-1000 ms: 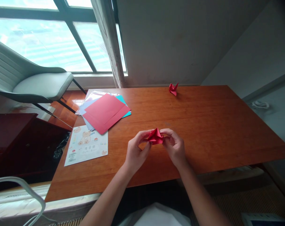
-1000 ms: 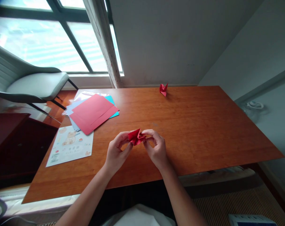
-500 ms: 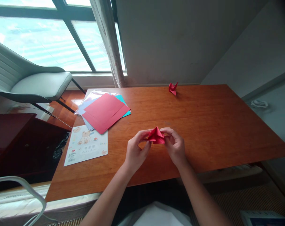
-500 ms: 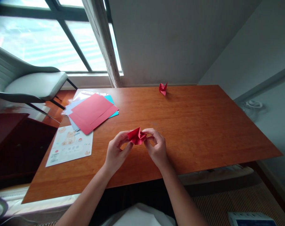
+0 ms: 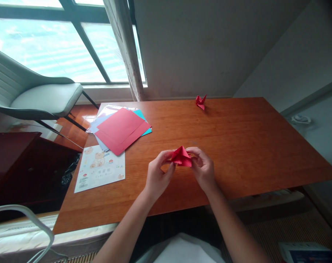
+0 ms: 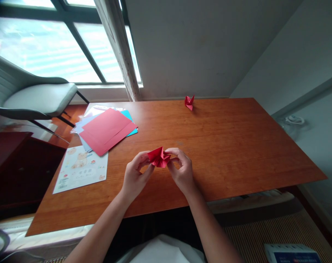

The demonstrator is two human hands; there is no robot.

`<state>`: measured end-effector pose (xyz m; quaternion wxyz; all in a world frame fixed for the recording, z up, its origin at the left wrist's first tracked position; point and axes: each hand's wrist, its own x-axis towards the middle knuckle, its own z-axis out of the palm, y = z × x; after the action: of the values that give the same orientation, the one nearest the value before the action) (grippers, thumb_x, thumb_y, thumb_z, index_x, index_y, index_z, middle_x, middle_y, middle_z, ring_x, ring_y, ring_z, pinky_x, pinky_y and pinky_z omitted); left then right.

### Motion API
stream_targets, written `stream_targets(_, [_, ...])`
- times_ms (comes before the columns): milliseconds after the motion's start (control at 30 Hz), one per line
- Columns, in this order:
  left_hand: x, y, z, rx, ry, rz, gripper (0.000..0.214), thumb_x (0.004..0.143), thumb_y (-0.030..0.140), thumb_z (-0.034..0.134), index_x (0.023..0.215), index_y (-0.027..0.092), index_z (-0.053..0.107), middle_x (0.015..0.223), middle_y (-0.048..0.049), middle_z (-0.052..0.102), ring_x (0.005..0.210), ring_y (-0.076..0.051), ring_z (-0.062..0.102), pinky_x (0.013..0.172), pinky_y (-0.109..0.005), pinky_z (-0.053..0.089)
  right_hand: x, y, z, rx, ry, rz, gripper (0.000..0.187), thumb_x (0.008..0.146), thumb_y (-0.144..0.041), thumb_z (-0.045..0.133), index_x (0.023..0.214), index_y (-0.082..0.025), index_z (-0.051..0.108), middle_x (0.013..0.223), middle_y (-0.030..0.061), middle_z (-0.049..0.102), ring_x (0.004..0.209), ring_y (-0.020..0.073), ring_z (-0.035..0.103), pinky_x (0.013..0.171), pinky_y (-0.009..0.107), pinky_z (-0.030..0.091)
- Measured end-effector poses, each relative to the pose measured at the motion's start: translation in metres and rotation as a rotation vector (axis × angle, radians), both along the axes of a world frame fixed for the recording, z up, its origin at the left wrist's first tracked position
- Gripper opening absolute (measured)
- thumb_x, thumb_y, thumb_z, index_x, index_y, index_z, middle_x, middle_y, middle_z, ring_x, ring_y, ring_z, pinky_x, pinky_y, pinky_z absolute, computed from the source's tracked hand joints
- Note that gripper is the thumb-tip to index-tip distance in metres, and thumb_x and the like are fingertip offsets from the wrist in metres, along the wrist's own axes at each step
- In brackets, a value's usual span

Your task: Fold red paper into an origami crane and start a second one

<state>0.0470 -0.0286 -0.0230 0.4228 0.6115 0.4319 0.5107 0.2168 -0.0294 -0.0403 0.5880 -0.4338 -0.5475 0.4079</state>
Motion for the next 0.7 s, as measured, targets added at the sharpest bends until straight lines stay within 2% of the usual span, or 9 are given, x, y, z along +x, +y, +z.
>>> stream_targets(233, [-0.0001,0.0005,-0.0001,0.003,0.022,-0.01,0.022,0.088,0.015,0.064,0.11,0.019,0.065,0.105,-0.0051,0.072,0.094,-0.016,0.071,0.086,-0.027,0.059,0.0005,0.0014,-0.0011,-0.002,-0.006,0.01,0.021,0.089,-0.037,0.071,0.108,-0.028,0.072,0.112,0.0074,0.068,0.107,0.0252,0.065,0.078,0.033,0.058])
stream_targets(500, [-0.0003,0.0003,0.0003,-0.006,0.031,-0.033,0.021,0.091,0.017,0.062,0.111,0.02,0.066,0.101,-0.0043,0.073,0.089,-0.015,0.071,0.084,-0.026,0.059,-0.0005,0.0,0.0028,0.025,-0.015,0.008,0.015,0.092,-0.036,0.066,0.105,-0.029,0.073,0.109,0.0066,0.069,0.099,0.0226,0.066,0.075,0.032,0.056])
stream_targets(700, [-0.0011,-0.0005,-0.0004,-0.005,0.058,-0.047,0.025,0.091,0.014,0.06,0.114,0.021,0.067,0.107,-0.0056,0.074,0.094,-0.017,0.072,0.086,-0.028,0.059,-0.0002,-0.001,0.0041,0.039,-0.067,0.006,0.014,0.094,-0.031,0.065,0.105,-0.029,0.073,0.109,0.0065,0.069,0.1,0.0225,0.065,0.077,0.033,0.055])
